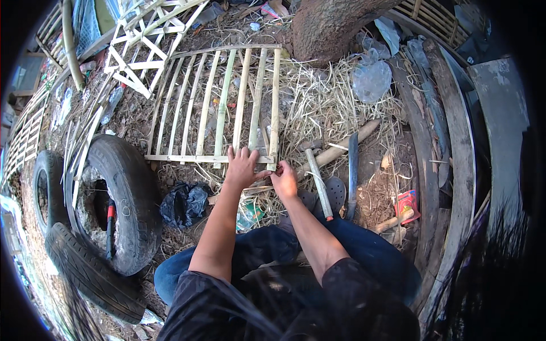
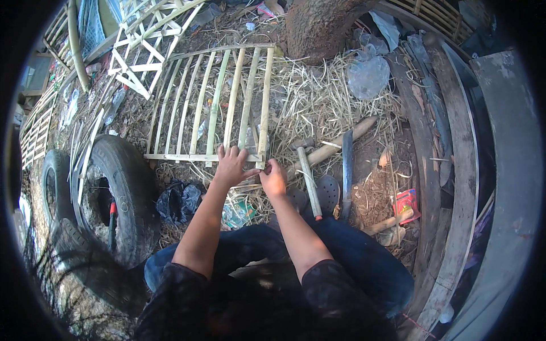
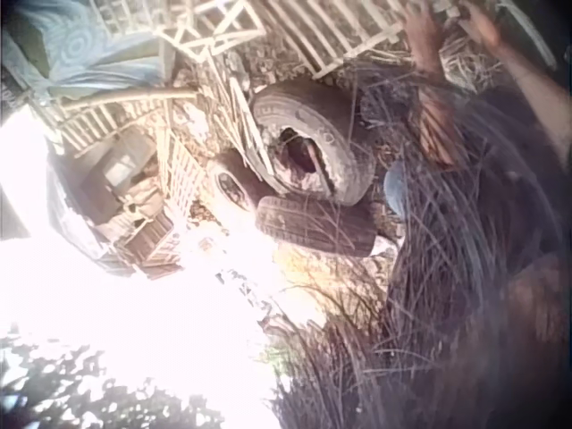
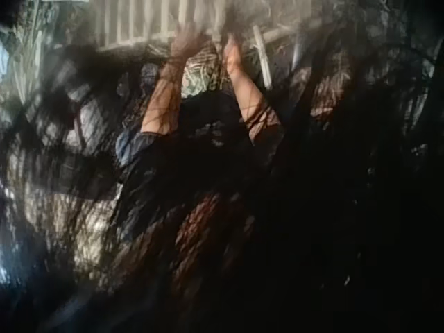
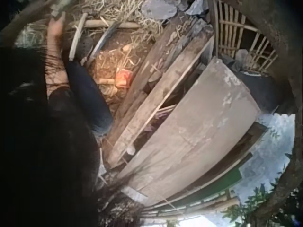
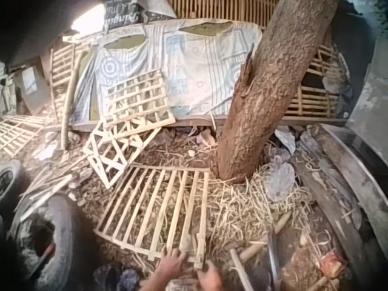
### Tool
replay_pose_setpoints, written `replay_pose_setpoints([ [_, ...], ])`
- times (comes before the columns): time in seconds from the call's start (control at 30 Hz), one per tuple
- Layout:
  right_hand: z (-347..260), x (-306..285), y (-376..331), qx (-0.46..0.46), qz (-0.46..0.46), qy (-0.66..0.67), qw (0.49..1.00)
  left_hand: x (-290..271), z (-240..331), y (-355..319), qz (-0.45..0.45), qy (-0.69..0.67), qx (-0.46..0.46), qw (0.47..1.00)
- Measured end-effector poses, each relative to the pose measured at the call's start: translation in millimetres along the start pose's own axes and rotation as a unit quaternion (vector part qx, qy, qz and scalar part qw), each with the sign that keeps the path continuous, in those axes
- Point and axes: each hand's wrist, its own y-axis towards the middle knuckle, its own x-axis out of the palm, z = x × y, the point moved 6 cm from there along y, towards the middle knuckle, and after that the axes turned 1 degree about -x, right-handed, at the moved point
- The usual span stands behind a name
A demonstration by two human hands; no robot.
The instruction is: The person assembles a bamboo grid structure by hand, using a hammer to secure bamboo strips with small pegs or nails and tying sections together with thin wire.
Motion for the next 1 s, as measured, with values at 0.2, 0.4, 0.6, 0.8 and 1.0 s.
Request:
replay_pose_setpoints([
  [0.2,-26.1,-22.1,-28.6,0.046,-0.024,0.058,0.997,-5.6,-8.3,-7.9,0.012,0.015,-0.006,1.0],
  [0.4,-23.6,-149.7,-28.2,0.028,0.12,0.101,0.987,-11.0,3.9,-3.2,-0.025,0.003,-0.021,0.999],
  [0.6,-22.5,-169.6,-28.6,0.148,-0.112,-0.303,0.935,-6.5,-3.6,-5.7,-0.02,0.014,-0.019,1.0],
  [0.8,33.5,-147.3,-69.2,0.327,-0.162,-0.21,0.907,-5.2,0.4,-3.5,-0.007,0.008,-0.02,1.0],
  [1.0,-2.6,-139.4,-60.3,0.219,-0.142,-0.314,0.913,4.6,-13.5,-9.5,-0.014,0.038,-0.026,0.999],
])
